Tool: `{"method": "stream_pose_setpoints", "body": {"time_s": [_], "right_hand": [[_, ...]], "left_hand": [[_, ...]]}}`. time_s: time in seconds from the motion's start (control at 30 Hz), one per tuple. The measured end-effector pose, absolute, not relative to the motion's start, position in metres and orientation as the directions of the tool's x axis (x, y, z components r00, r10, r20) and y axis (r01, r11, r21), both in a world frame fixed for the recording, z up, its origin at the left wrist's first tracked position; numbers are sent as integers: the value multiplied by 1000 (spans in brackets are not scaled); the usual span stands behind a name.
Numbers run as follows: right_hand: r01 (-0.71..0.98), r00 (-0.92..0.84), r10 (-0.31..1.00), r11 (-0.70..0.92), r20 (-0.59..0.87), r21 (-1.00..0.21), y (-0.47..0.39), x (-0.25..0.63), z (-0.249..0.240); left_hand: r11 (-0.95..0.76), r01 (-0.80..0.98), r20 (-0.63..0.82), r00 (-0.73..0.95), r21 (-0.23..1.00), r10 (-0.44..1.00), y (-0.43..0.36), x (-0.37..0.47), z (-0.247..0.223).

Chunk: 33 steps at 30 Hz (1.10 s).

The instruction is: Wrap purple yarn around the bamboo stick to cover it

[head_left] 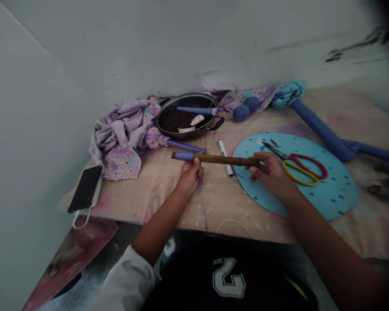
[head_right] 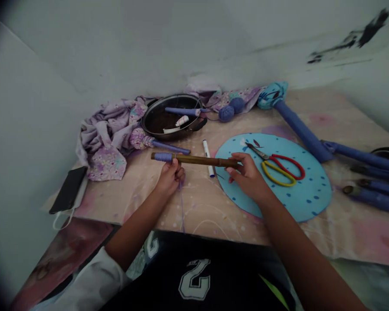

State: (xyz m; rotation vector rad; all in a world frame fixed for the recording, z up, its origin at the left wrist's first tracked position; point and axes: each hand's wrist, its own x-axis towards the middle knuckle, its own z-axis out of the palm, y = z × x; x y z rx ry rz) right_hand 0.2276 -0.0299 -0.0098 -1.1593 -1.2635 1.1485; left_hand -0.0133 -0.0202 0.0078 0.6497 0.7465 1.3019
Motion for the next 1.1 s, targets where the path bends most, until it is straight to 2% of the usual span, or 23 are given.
{"method": "stream_pose_setpoints", "body": {"time_s": [0.07, 0.23, 0.3, 0.37, 0.47, 0.53, 0.6, 0.73, 0.8, 0.93, 1.0, 1.1], "right_hand": [[41, -43, 998, 44, 42, -998, -32, 226, -7], [46, -58, 965, -253, -255, -966, -37, 219, 7], [28, -36, 948, -316, -317, -948, -35, 216, 8], [-7, 0, 963, -268, -268, -963, -32, 215, 6], [-86, 33, 997, -59, -62, -995, -29, 214, 5], [-89, 21, 1000, 24, 22, -996, -30, 214, 5], [-20, -20, 1000, -19, -19, -1000, -33, 213, 7], [164, -64, 977, -191, -203, -968, -38, 211, 8], [134, -82, 982, -157, -169, -978, -38, 210, 8], [-25, -120, 993, -12, -9, -1000, -37, 210, 6], [-22, -103, 993, -63, -60, -998, -38, 209, 6], [-4, -80, 967, -242, -241, -970, -40, 208, 8]], "left_hand": [[169, -613, -118, 123, 772, 985, -18, -18, 6], [281, -642, -139, 263, 714, 955, -16, -27, 4], [329, -646, -155, 312, 688, 937, -18, -28, 4], [344, -650, -155, 330, 678, 931, -18, -29, 4], [321, -660, -133, 320, 679, 938, -18, -29, 3], [315, -669, -126, 317, 673, 940, -17, -30, 1], [324, -678, -128, 323, 660, 938, -17, -31, 0], [367, -665, -149, 363, 651, 920, -18, -32, -1], [370, -668, -156, 359, 646, 920, -18, -32, -1], [360, -696, -167, 332, 621, 929, -19, -33, -1], [368, -698, -181, 330, 614, 926, -19, -34, -1], [384, -690, -210, 327, 614, 922, -19, -34, -2]]}}
